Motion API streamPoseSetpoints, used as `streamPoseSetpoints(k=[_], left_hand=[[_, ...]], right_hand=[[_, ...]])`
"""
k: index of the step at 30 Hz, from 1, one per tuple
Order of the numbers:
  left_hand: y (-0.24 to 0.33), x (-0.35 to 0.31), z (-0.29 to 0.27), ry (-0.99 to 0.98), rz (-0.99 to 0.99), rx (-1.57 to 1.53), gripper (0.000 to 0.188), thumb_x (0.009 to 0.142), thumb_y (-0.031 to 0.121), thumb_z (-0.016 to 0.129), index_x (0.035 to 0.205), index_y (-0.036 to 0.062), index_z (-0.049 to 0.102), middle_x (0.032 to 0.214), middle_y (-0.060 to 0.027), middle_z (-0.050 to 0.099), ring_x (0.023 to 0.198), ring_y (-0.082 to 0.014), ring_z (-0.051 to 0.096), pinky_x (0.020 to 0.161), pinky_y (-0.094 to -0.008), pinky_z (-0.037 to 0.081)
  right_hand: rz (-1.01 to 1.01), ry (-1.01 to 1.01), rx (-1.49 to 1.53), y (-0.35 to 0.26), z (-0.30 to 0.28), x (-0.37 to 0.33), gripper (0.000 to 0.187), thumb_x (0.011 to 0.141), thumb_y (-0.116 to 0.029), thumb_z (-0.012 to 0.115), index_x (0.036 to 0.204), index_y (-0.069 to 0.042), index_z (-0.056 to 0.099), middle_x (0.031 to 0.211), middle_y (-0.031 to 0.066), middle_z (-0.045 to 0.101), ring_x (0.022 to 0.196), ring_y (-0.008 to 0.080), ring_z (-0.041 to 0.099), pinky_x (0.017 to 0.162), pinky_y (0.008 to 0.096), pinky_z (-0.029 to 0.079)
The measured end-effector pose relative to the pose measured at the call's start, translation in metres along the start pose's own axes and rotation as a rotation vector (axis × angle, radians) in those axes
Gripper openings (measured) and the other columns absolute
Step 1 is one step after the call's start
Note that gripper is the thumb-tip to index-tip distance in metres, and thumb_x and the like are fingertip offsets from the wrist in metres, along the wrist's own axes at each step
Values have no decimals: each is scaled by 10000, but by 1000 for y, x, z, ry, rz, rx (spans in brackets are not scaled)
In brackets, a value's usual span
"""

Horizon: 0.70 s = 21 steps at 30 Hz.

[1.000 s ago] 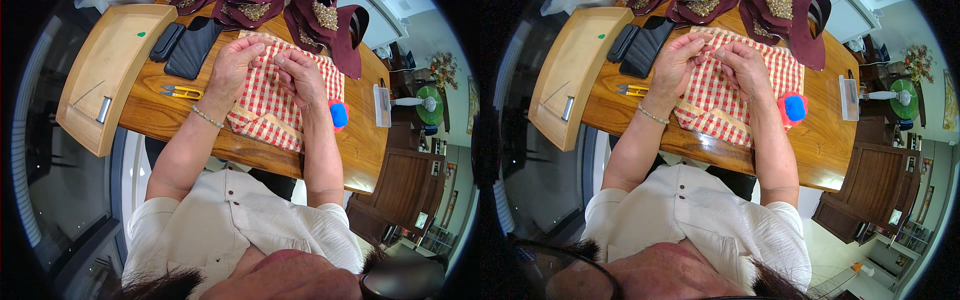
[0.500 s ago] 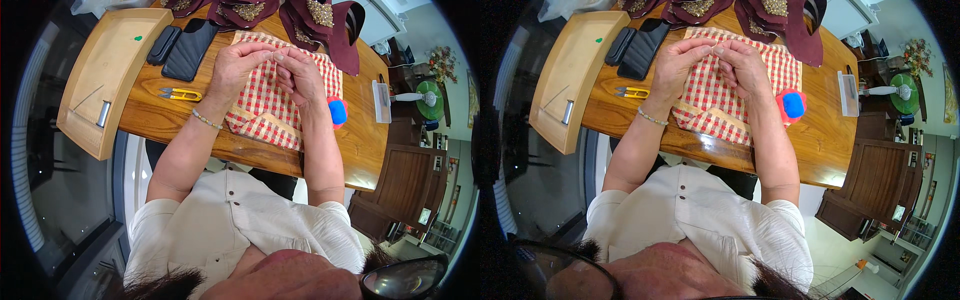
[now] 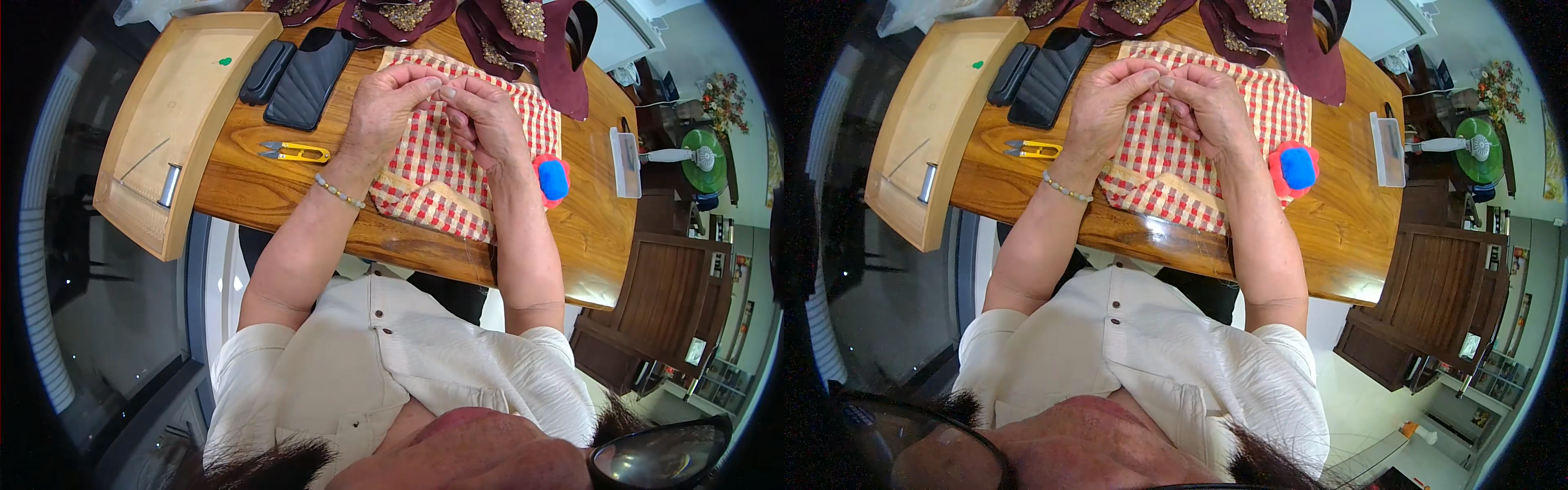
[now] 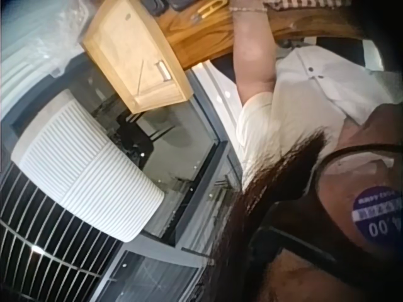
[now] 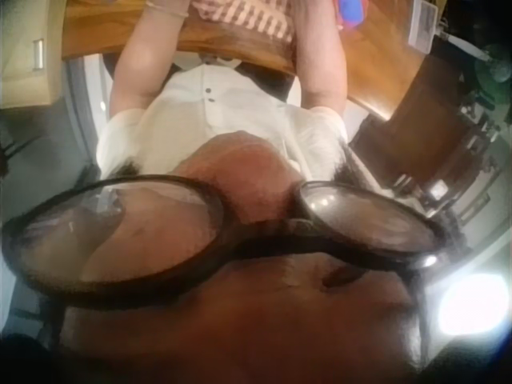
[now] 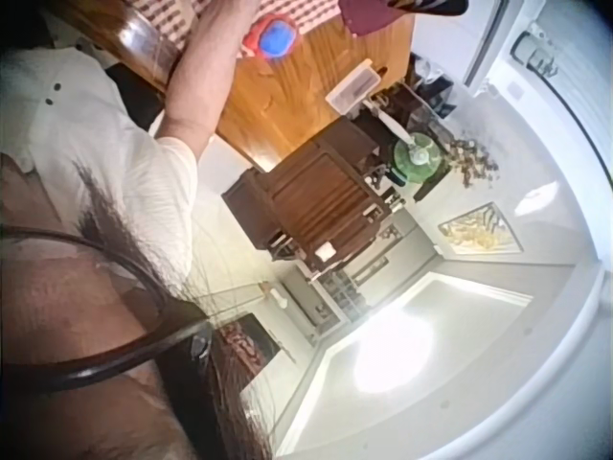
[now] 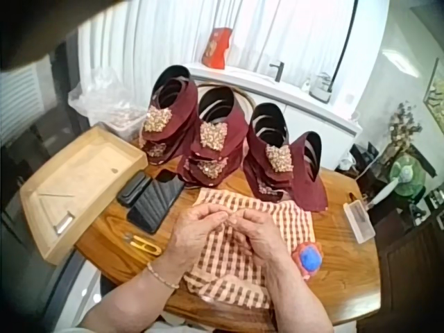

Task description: Threading a string through small green beads and assembling a small object on a workbench.

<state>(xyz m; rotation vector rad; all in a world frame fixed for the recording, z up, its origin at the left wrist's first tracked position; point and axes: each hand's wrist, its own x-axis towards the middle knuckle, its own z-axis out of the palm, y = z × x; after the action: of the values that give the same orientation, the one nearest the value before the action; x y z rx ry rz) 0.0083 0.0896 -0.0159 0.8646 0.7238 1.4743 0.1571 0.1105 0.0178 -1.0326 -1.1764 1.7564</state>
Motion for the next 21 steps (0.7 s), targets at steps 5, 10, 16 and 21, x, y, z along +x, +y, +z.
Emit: streamPoseSetpoints(k=[5, 10, 16, 21], left_hand=[[-5, 1, -6, -23, 71, 45, 121, 916, 106, 588, 959, 25, 667, 820, 12, 636, 719, -33, 524, 665, -167, 411], [2, 0, 3, -2, 39, 22, 162, 953, 115, 519, 993, 11, 638, 867, -19, 648, 744, -52, 535, 700, -177, 415], [19, 1, 7, -34, 92, -392, 127, 971, 90, 478, 897, 17, 552, 842, -96, 636, 747, -182, 628, 704, -294, 538], [32, 0, 7, 29, 65, -457, 91, 962, 105, 505, 926, 27, 536, 746, -44, 555, 641, -148, 540, 672, -285, 501]], right_hand=[[25, -19, -26, -1, 0, -1, 104, 893, -145, 623, 890, -42, 612, 587, -28, 505, 415, 23, 351, 352, 172, 253], [-2, -72, -56, 2, -5, 0, 102, 893, -139, 625, 893, -37, 620, 619, -20, 542, 426, 22, 366, 360, 170, 269], [-38, -123, -79, 0, -7, -1, 113, 890, -131, 628, 864, -22, 641, 664, 24, 614, 403, 10, 416, 352, 156, 284], [-7, -173, -179, -5, -13, -2, 116, 888, -147, 642, 916, -34, 640, 677, 2, 614, 426, 1, 405, 372, 143, 278]])
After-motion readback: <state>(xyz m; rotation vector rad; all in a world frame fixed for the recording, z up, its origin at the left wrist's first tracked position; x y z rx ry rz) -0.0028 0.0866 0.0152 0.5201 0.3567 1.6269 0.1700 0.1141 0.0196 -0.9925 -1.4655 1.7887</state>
